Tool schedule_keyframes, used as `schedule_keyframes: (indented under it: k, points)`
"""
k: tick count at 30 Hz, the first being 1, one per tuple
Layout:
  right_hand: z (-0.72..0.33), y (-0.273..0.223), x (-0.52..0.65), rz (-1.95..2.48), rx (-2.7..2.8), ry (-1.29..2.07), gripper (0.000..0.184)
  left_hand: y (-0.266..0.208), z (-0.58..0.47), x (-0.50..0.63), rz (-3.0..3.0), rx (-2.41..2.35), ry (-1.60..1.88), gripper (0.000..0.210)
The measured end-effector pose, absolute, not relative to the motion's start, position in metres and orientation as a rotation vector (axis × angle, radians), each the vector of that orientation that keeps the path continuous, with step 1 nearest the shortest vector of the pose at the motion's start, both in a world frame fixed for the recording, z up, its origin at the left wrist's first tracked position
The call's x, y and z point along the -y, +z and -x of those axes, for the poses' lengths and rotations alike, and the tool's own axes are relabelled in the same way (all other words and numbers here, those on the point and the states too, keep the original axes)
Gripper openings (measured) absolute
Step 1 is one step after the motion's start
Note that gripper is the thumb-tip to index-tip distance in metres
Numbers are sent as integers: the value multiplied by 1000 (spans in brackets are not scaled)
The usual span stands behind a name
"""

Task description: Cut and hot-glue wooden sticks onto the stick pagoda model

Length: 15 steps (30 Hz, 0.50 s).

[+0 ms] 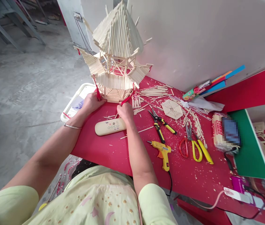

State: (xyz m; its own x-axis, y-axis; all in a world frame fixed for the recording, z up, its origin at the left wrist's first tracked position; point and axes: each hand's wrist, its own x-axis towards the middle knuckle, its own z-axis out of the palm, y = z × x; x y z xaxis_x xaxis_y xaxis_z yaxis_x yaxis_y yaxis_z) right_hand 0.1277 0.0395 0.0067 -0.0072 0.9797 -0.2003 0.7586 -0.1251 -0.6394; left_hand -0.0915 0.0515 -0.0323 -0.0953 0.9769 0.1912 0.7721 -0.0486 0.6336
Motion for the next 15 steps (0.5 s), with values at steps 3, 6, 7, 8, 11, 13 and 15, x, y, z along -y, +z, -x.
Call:
schedule_keyframes:
  k: [3, 6, 7, 8, 11, 13, 15]
  points:
    - [-128, 3, -40, 1904, 1772, 923, 45, -30, 90, -51, -1866, -1901, 909, 21]
    - [-127, 1, -40, 1895, 1747, 938, 45, -30, 89, -51, -1858, -1914, 893, 20]
    - [-127, 0, -41, 1898, 1745, 938, 45, -30, 89, -51, -1854, -1921, 888, 21]
    - [-126, -1, -42, 1902, 1746, 936, 44, -30, 89, -51, -1854, -1923, 882, 21]
    - [-126, -2, -43, 1911, 1762, 919, 44, -30, 89, -51, -1853, -1926, 877, 21]
    - [-125, -2, -43, 1903, 1778, 907, 45, -29, 89, -51, -1851, -1927, 877, 21]
    - [-125, -1, -42, 1890, 1793, 904, 45, -28, 88, -50, -1858, -1923, 875, 20]
